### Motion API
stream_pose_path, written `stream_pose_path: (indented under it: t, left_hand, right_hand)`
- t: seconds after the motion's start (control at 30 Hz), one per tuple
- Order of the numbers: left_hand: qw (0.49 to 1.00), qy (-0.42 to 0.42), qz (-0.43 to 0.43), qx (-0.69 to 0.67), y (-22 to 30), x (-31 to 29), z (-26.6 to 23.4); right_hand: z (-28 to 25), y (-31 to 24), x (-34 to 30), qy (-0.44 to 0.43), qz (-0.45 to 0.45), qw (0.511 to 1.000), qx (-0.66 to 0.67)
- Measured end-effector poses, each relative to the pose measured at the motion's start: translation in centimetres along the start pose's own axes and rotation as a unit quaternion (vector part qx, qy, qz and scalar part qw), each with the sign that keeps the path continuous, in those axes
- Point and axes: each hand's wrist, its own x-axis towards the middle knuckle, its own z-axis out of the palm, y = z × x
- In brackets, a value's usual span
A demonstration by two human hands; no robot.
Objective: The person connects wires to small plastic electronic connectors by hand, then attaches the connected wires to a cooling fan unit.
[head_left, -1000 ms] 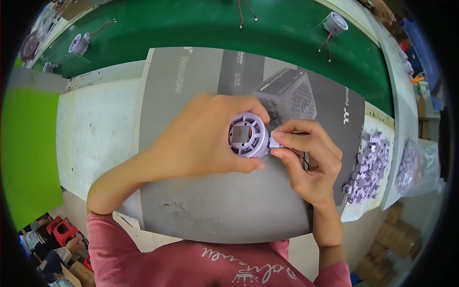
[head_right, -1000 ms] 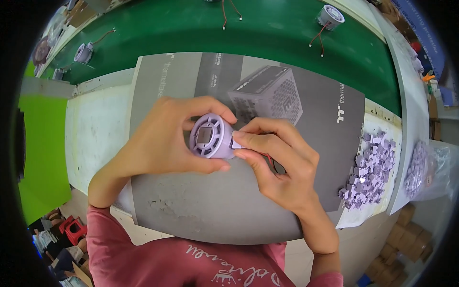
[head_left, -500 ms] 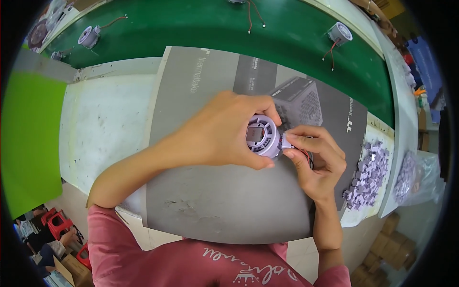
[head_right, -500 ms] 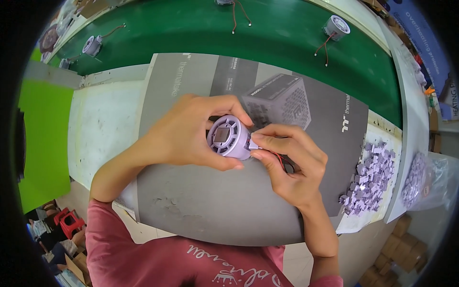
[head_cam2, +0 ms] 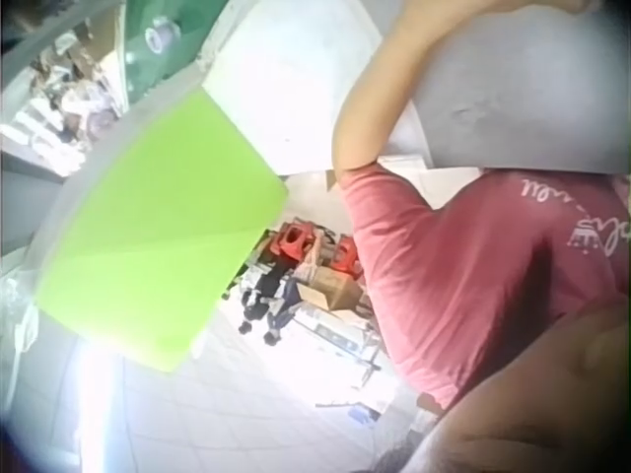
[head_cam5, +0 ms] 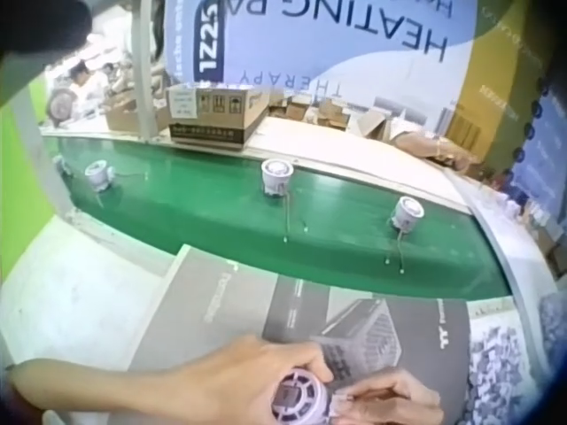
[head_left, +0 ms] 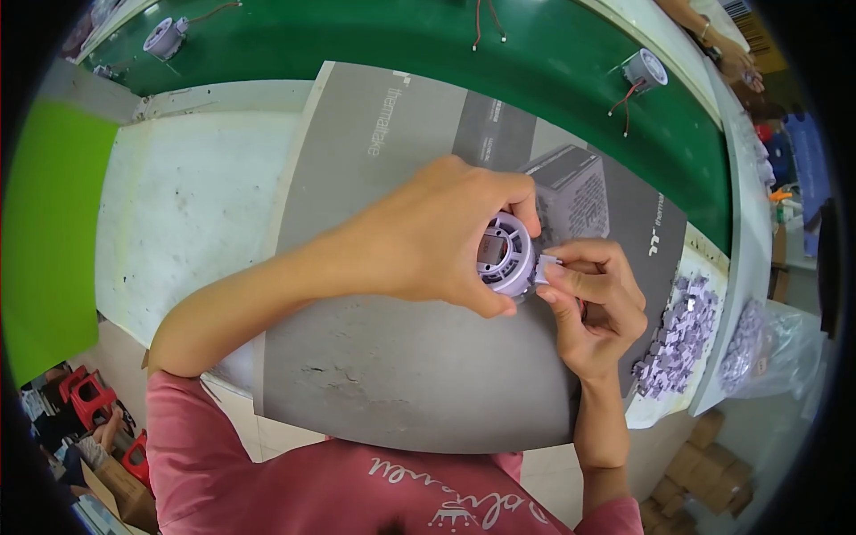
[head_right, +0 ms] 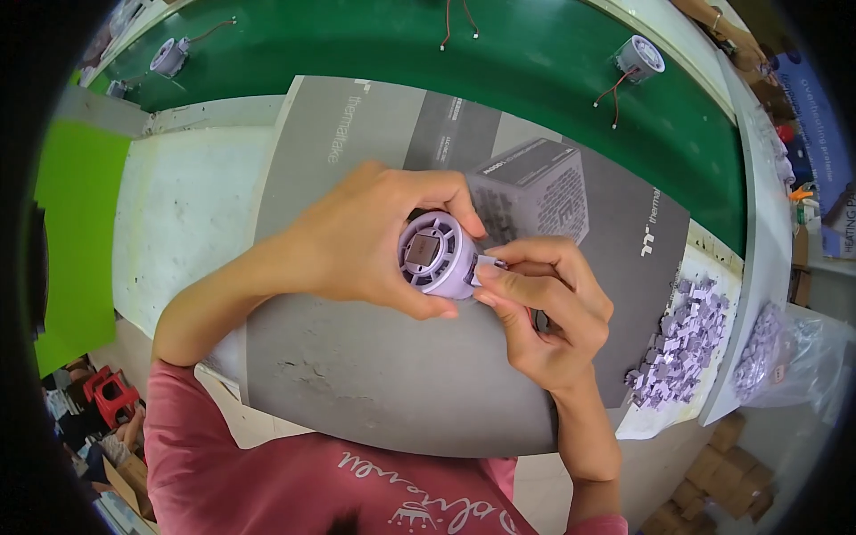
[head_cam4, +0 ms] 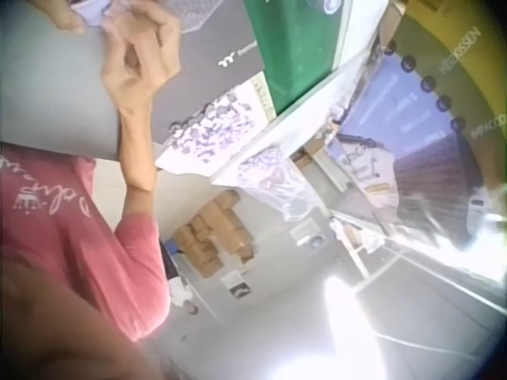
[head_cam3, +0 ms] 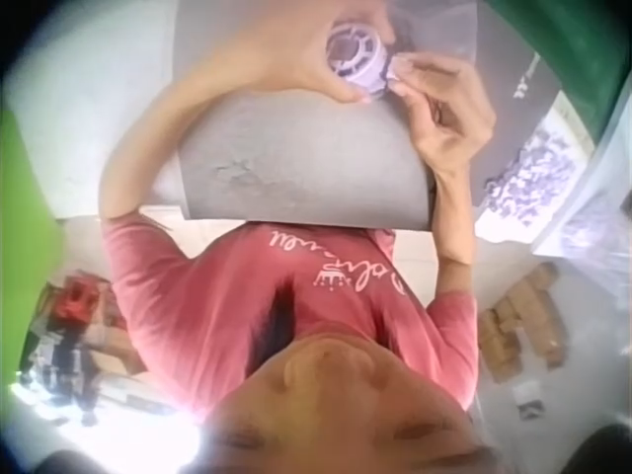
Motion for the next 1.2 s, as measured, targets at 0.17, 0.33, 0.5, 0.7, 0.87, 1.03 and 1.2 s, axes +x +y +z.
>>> stream_pose_path:
  t: [0.17,0.33,0.5,0.7,0.87,1.03,1.2]
  left_hand:
    - [0.999,-0.007,-0.034,-0.012,0.4,0.2,-0.2]
    - [0.999,0.005,-0.02,-0.024,0.2,0.3,0.1]
    - [0.999,0.022,0.008,-0.027,-0.1,0.2,0.3]
    - [0.999,0.027,0.006,-0.046,-0.3,0.1,0.4]
    - [0.997,-0.024,-0.001,-0.075,-0.6,0.5,-0.4]
    - [0.997,-0.038,-0.051,-0.046,0.7,0.4,-0.9]
    - [1.0,0.01,0.005,0.007,1.4,-0.2,0.9]
  right_hand:
    - [-0.1,0.6,0.0,0.026,0.015,0.997,0.074]
    - [0.0,0.0,0.2,0.016,0.001,1.0,0.011]
    - [0.1,-0.9,0.2,0.004,-0.021,0.997,-0.068]
    - [0.2,-1.4,0.3,-0.005,-0.002,0.997,-0.078]
    - [0.1,-1.4,0.7,-0.01,0.019,0.998,-0.058]
    - [0.6,-2.0,0.9,0.006,0.0,0.997,-0.08]
    - [-0.4,-1.2,0.6,-0.022,0.008,0.996,-0.083]
